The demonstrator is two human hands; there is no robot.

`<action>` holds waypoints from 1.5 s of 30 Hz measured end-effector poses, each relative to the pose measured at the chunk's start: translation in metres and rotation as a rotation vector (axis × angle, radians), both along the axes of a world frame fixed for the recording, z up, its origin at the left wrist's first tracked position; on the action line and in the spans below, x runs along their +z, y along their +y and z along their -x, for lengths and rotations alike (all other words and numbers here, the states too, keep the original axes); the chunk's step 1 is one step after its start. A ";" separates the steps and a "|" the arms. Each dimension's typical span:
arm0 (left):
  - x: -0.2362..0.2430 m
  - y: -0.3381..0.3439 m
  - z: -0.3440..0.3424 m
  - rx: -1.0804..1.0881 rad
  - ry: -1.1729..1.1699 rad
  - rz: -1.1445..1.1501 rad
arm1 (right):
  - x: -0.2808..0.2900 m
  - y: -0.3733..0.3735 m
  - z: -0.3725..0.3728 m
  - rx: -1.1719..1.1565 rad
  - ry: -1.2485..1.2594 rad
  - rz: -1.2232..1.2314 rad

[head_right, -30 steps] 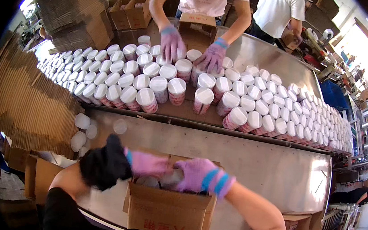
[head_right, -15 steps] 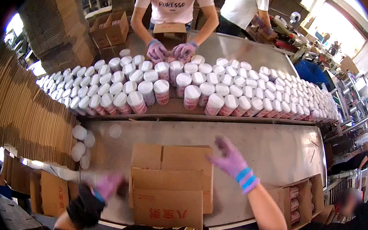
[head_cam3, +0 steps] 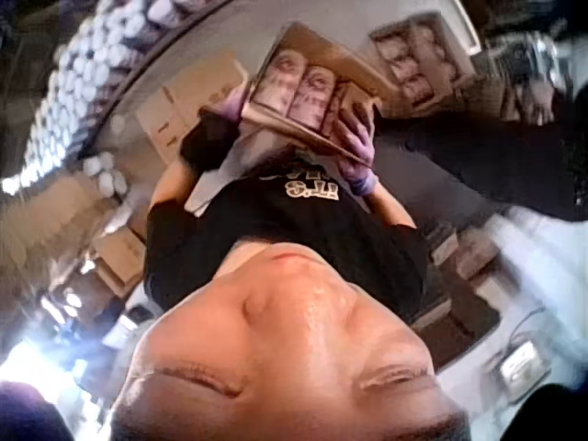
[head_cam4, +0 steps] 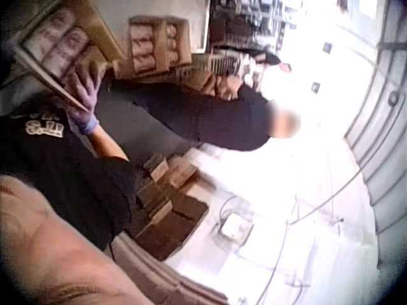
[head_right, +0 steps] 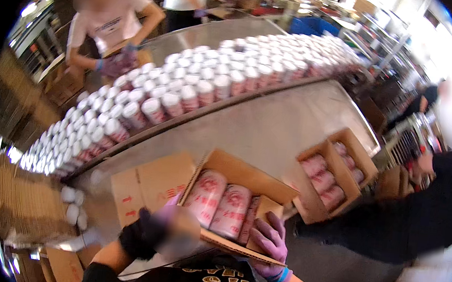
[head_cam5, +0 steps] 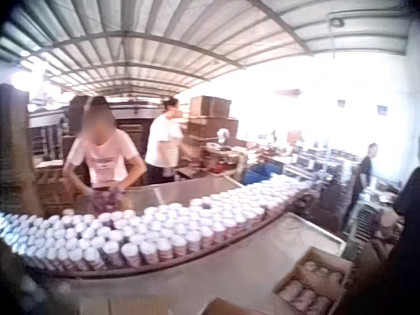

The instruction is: The person packs white cylindrical containers from a conveyor belt into cardboard boxes. They pick up containers by hand, place them into the boxes, and then fold the flaps to close the boxes. The process is repetitive and continuous throughout the clip.

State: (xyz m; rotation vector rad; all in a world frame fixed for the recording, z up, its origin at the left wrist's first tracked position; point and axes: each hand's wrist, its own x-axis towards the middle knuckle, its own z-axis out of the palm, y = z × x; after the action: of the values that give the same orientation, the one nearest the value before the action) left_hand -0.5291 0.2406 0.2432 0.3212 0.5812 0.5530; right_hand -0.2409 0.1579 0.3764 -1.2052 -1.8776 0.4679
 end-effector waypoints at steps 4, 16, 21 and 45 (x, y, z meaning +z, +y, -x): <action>-0.109 0.057 -0.105 0.083 0.608 -0.574 | -0.016 -0.036 -0.023 -0.310 -0.411 -0.070; 0.010 0.016 -0.265 -0.084 0.628 -0.485 | -0.092 -0.013 -0.115 -0.477 -0.591 -0.134; -0.009 0.070 -0.329 -0.228 0.871 -0.843 | -0.096 0.047 -0.205 -0.696 -0.664 -0.174; 0.042 0.027 0.078 -0.613 1.399 -1.000 | -0.147 0.059 0.118 0.006 -0.089 0.653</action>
State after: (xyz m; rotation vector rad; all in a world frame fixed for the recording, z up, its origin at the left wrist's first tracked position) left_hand -0.6066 0.2673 0.2854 1.8473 1.4381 -0.1258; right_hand -0.3589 0.2166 0.2292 -1.6549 -1.8591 1.1035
